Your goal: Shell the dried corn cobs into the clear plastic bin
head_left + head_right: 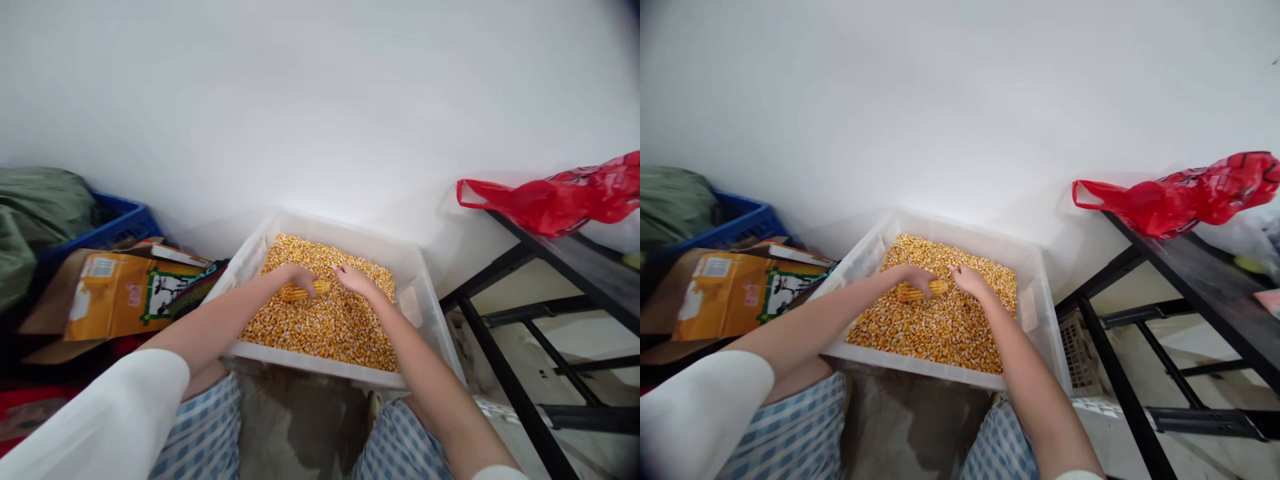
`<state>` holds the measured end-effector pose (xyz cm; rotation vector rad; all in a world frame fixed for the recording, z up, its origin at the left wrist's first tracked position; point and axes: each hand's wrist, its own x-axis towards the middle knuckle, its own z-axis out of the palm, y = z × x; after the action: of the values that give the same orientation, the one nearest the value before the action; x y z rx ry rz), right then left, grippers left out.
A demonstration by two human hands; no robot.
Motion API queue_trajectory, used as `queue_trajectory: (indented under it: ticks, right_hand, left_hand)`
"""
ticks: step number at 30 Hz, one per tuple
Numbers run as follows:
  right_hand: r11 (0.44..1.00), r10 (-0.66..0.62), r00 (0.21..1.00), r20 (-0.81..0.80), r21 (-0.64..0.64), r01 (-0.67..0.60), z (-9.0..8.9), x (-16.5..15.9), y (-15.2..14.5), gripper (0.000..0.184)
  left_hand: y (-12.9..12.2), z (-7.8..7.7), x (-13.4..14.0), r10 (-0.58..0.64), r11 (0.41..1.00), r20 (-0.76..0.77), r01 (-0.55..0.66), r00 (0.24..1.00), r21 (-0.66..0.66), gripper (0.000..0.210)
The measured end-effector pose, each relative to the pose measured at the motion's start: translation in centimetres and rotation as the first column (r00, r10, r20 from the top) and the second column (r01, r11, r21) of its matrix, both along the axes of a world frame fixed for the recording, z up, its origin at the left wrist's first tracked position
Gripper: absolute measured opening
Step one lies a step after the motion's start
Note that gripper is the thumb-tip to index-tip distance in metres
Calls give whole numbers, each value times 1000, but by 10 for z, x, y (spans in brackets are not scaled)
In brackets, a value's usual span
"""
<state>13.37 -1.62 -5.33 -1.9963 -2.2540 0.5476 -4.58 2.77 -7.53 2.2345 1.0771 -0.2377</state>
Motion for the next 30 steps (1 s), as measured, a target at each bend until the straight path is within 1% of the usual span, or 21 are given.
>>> queue_trajectory:
  ticks: [2,4,6,8,10,12,13,14,16,18,19,21,23,24,27,30]
  right_hand:
    - [1000,-8,1000,-5,17,8,5,3,0,52]
    - [999,2,1000,-17,47,-1,14,5,0,48]
    - [997,28,998,-48,76,-24,24,5,-1,45]
    - [994,56,995,-86,96,-48,36,3,-4,41]
    - [990,80,991,-111,124,-66,46,1,-9,38]
    - [984,93,989,-117,165,-73,55,-1,-15,37]
    - [980,90,989,-114,186,-67,58,-1,-18,37]
    - [977,82,991,-109,206,-59,60,-1,-21,37]
    - [971,69,993,-94,233,-46,63,1,-28,37]
    - [966,75,994,-76,252,-54,63,4,-34,36]
    - [963,80,994,-68,263,-60,63,6,-37,35]
    - [958,91,994,-58,276,-72,62,9,-40,34]
    - [957,100,994,-54,279,-81,61,10,-41,35]
    - [957,105,993,-52,278,-86,61,10,-40,35]
    - [956,121,992,-24,272,-110,59,10,-38,38]
    - [956,121,992,31,266,-125,56,12,-35,41]
  left_hand:
    - [7,7,-8,70,982,58,-59,996,-177,64]
    - [11,14,-15,183,941,128,-136,975,-311,57]
    - [13,21,-20,310,906,229,-214,923,-364,43]
    - [11,27,-22,415,867,316,-265,853,-423,32]
    - [7,35,-22,496,794,344,-256,797,-552,30]
    - [3,42,-20,554,715,358,-208,752,-667,34]
    - [1,44,-20,571,693,374,-185,730,-697,35]
    - [0,46,-19,583,686,394,-172,710,-707,36]
    - [0,48,-19,595,691,418,-170,687,-703,37]
    - [4,44,-19,585,692,414,-163,697,-704,36]
    - [7,41,-18,574,702,424,-154,701,-695,35]
    - [12,33,-18,540,753,482,-140,690,-643,33]
    - [16,26,-16,513,810,532,-175,673,-559,33]
    - [17,22,-15,508,826,537,-205,674,-525,34]
    - [18,13,-12,505,841,509,-265,697,-472,35]
    - [18,11,-9,493,843,497,-251,714,-476,35]
